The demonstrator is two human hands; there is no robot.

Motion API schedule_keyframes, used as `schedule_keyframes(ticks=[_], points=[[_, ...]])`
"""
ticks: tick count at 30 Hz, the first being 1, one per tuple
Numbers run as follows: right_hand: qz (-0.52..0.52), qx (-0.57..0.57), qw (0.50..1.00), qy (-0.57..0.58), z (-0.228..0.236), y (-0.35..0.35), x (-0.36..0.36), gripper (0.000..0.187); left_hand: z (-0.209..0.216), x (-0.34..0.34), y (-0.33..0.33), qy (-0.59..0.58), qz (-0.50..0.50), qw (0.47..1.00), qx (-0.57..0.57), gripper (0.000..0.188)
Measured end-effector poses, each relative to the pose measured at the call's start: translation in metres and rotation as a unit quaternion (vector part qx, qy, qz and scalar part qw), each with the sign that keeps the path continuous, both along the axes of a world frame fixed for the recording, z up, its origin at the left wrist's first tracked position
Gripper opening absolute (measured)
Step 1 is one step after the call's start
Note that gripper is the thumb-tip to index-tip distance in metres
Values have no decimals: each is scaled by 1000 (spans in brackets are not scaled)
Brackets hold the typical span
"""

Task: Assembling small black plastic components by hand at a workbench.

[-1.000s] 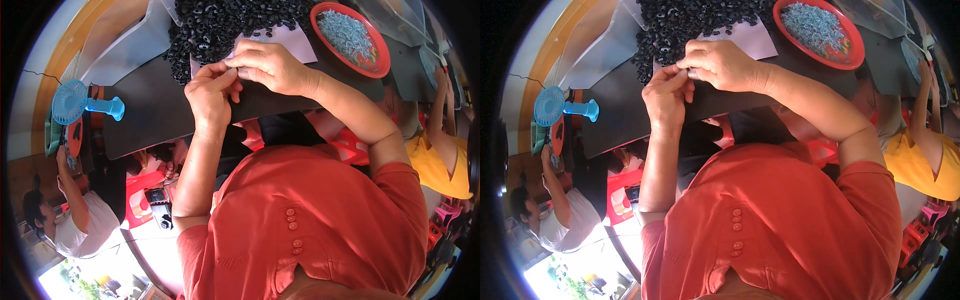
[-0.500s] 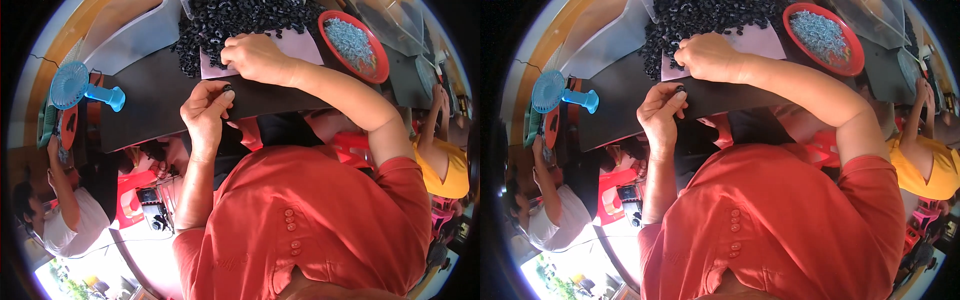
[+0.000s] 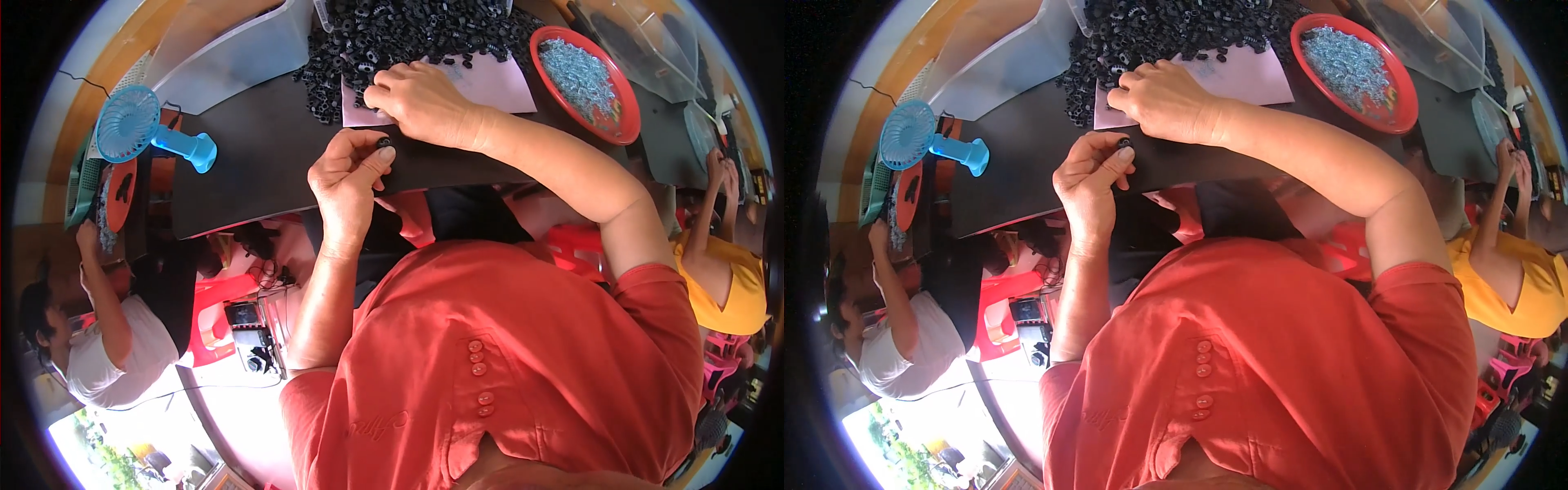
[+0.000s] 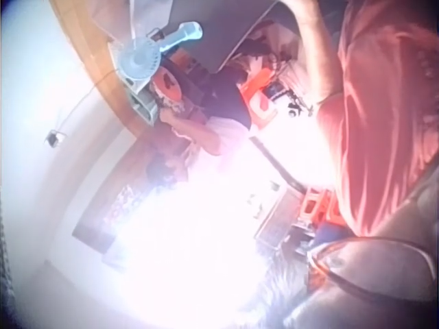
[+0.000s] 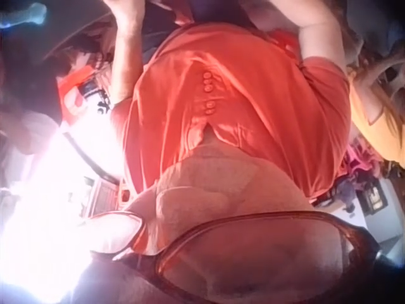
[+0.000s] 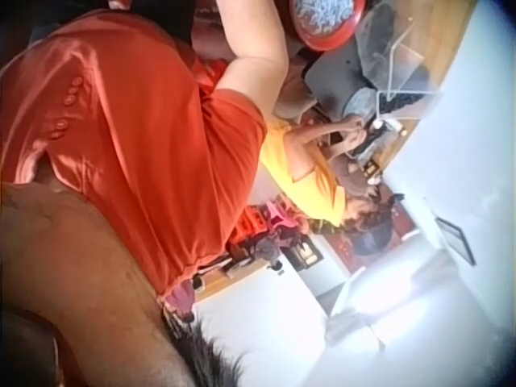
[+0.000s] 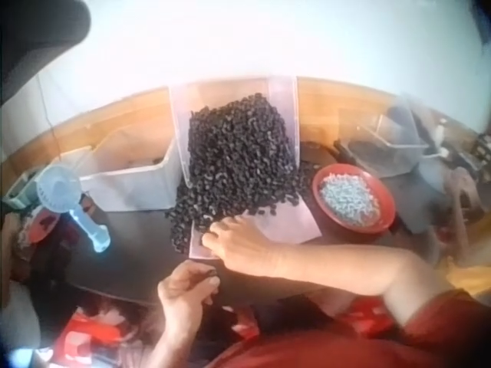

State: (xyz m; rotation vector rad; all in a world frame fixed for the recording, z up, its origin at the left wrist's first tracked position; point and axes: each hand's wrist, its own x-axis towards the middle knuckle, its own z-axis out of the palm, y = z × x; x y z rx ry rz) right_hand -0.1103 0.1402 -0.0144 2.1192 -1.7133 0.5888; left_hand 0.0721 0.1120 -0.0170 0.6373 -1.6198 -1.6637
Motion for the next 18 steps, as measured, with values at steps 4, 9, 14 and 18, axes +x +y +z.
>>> schedule_keyframes(ticks=[4,9,14,18], points=[[-2,16,1000,-6,5,4,0,13,1,-1,1,-6,1,1000,-7,13],[-27,-8,999,26,-2,2,3,9,0,-2,2,-6,14,1000,-1,12],[13,-23,993,-112,2,2,-13,3,5,-5,2,-7,22,1000,13,13],[39,47,951,-303,25,9,-19,7,9,-15,-3,27,45,997,62,11]])
